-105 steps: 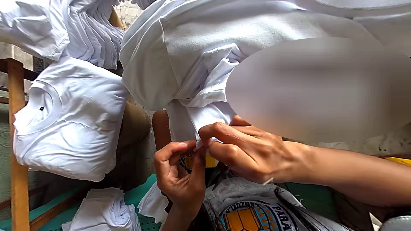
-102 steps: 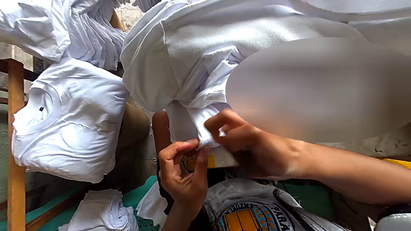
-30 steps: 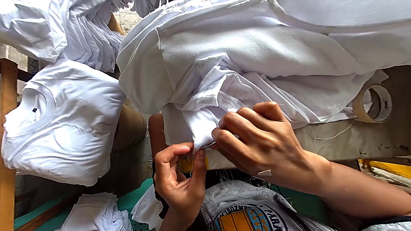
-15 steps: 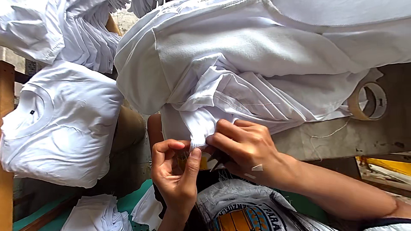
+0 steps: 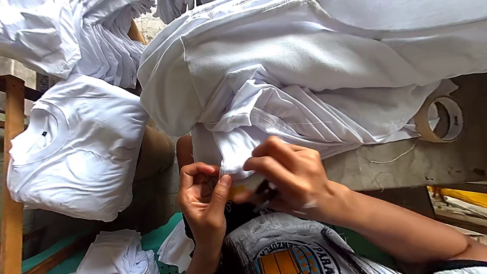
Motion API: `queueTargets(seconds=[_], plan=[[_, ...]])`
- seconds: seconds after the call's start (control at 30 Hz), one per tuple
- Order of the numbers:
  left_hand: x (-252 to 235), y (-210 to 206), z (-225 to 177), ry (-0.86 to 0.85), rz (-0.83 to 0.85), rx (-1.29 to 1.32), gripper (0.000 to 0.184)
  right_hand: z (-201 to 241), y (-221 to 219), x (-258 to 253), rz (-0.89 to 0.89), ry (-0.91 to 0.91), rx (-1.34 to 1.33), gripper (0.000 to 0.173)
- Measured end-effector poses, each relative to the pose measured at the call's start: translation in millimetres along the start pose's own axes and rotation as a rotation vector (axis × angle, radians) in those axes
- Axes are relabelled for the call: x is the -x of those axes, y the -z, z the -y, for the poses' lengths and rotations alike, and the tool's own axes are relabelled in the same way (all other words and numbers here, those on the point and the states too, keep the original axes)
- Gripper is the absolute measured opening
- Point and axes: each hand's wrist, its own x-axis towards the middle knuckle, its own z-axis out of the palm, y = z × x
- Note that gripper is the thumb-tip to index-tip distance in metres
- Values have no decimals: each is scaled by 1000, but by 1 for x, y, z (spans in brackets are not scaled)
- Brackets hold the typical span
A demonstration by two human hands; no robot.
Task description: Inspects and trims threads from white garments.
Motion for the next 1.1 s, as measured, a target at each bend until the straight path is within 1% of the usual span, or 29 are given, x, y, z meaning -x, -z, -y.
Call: queueTargets(seconds=[0.03,0.07,0.2,0.27,0.33,0.4,0.47,0.53,0.6,0.67,0.73,0.77,0.8,0.83,0.87,0.9,0.93,0.97,1.0,1.07,1.1], plan=[[0,0,0,2,-13,9,23,0,-4,1,17,16,25,24],[0,0,1,-2,-19,14,23,1,-5,4,40,35,27,22],[0,2,3,0,-16,17,24,-9,9,14,130,104,-34,24],[0,-2,6,3,-8,25,24,-11,12,11,120,126,-58,26],[0,-6,7,-13,-6,19,24,-7,13,4,87,133,-90,22],[0,-5,4,-53,-39,-30,23,-12,10,9,113,105,18,17],[-5,3,0,-95,-82,-74,25,-25,6,22,205,69,148,18],[-9,5,1,-77,-107,-63,25,-26,18,26,237,36,154,21],[-8,3,3,-59,-93,-37,25,-13,35,23,270,35,6,26],[-9,-2,3,-69,-74,-13,26,3,42,20,385,83,-217,27],[-10,-4,-3,-100,-58,-19,26,15,38,20,514,132,-367,20],[-11,-4,-8,-124,-46,-30,26,15,36,18,515,119,-359,17],[-13,-4,-13,-151,-37,-52,25,11,35,11,443,64,-285,20],[-15,-2,-15,-177,-38,-85,22,-1,33,1,333,-9,-166,27],[-19,2,-16,-200,-57,-130,19,-17,28,-8,232,-74,-52,38],[-24,8,-15,-225,-83,-197,16,-33,21,-15,197,-131,48,46],[-31,15,-11,-240,-111,-286,13,-43,15,-19,202,-171,128,51],[-36,23,-6,-230,-127,-398,11,-45,11,-20,214,-179,179,50],[-37,30,1,-180,-124,-508,16,-43,10,-17,228,-162,184,46],[-31,33,13,-44,-36,-649,39,-38,12,-8,219,-117,99,30],[-25,30,19,-6,10,-683,43,-38,12,-4,207,-94,59,25]])
